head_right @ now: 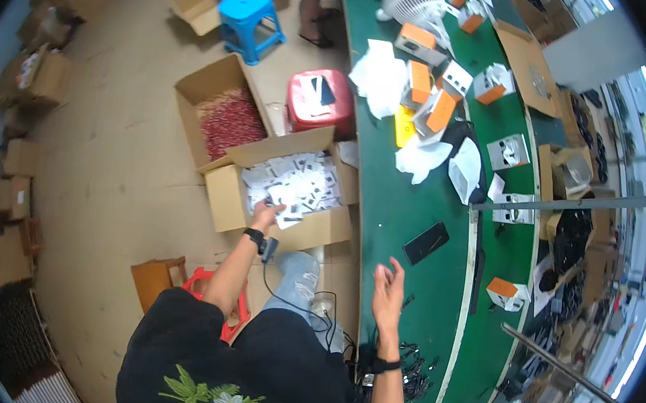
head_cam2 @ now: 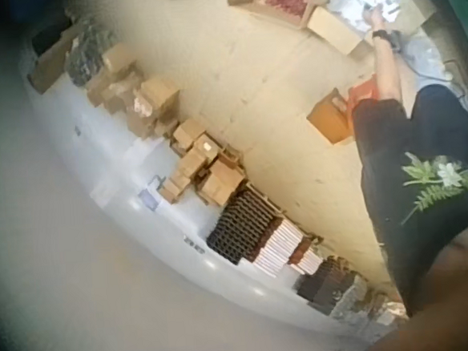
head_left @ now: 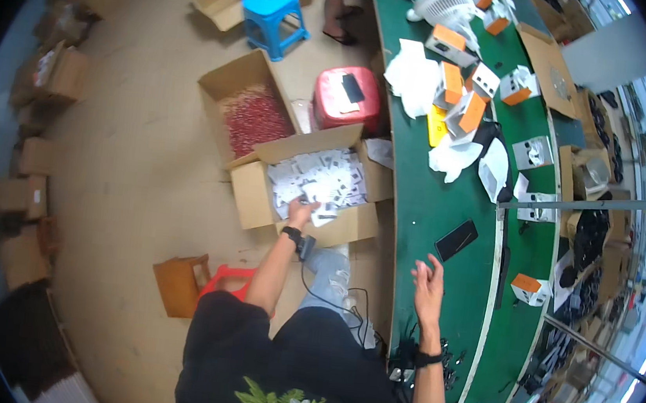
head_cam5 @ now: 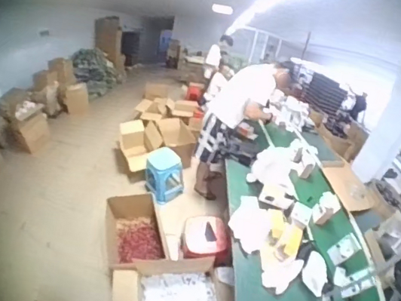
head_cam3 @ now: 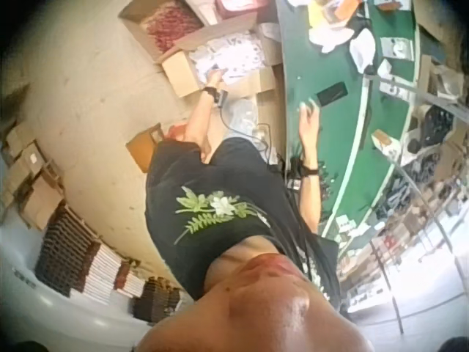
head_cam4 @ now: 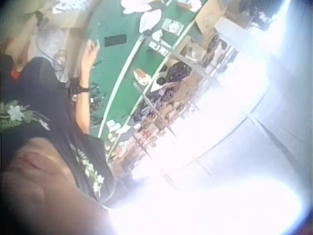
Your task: Assemble product packaging boxes and place internal structural components inside.
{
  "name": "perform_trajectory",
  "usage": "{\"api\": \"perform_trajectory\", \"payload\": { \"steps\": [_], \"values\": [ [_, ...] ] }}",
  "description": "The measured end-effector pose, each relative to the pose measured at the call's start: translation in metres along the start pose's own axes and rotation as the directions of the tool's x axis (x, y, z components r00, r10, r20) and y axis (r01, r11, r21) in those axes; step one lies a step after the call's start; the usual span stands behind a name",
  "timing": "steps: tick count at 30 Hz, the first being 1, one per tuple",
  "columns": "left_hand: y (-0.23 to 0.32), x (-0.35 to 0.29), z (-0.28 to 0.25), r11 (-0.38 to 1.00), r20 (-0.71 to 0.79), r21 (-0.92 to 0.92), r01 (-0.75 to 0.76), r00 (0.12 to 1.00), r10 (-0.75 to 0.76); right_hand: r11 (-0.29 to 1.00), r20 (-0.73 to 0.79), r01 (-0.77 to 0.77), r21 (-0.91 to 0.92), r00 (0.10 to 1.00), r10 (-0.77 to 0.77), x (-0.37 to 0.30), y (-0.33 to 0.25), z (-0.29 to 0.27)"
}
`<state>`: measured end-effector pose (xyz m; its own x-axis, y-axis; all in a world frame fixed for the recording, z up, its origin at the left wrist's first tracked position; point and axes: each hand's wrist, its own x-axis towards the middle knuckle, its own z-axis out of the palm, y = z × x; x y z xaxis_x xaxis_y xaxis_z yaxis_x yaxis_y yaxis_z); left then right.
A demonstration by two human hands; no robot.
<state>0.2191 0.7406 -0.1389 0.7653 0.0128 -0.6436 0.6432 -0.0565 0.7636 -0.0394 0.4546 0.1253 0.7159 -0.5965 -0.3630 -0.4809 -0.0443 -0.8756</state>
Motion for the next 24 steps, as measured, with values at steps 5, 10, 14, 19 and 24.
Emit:
{"api": "perform_trajectory", "payload": {
  "steps": [5,10,14,19,24],
  "values": [
    [-0.044,0.156,-0.027,0.932,-0.421,0.36,0.044,0.899,0.12,0.983,-0.176,-0.106,-0.151,0.981,0.079,-0.051,-0.012,-0.08],
    [-0.053,0.058,0.099,0.969,-0.247,0.031,0.244,0.941,-0.229,0.951,-0.533,-0.301,-0.065,0.817,0.222,-0.152,-0.028,-0.148],
    [0.024,-0.045,0.132,0.964,0.249,0.146,0.224,0.934,-0.255,0.963,-0.569,-0.262,0.061,0.783,0.249,-0.192,-0.026,-0.16],
    [0.07,-0.264,0.221,0.954,0.882,0.055,-0.295,0.462,0.092,0.954,-0.44,-0.157,0.256,0.86,0.26,-0.211,0.019,-0.179],
    [0.097,-0.491,0.315,0.949,0.997,0.056,-0.309,0.068,-0.036,0.821,-0.451,0.079,0.565,0.863,0.227,-0.201,0.027,-0.222]
  ]
}}
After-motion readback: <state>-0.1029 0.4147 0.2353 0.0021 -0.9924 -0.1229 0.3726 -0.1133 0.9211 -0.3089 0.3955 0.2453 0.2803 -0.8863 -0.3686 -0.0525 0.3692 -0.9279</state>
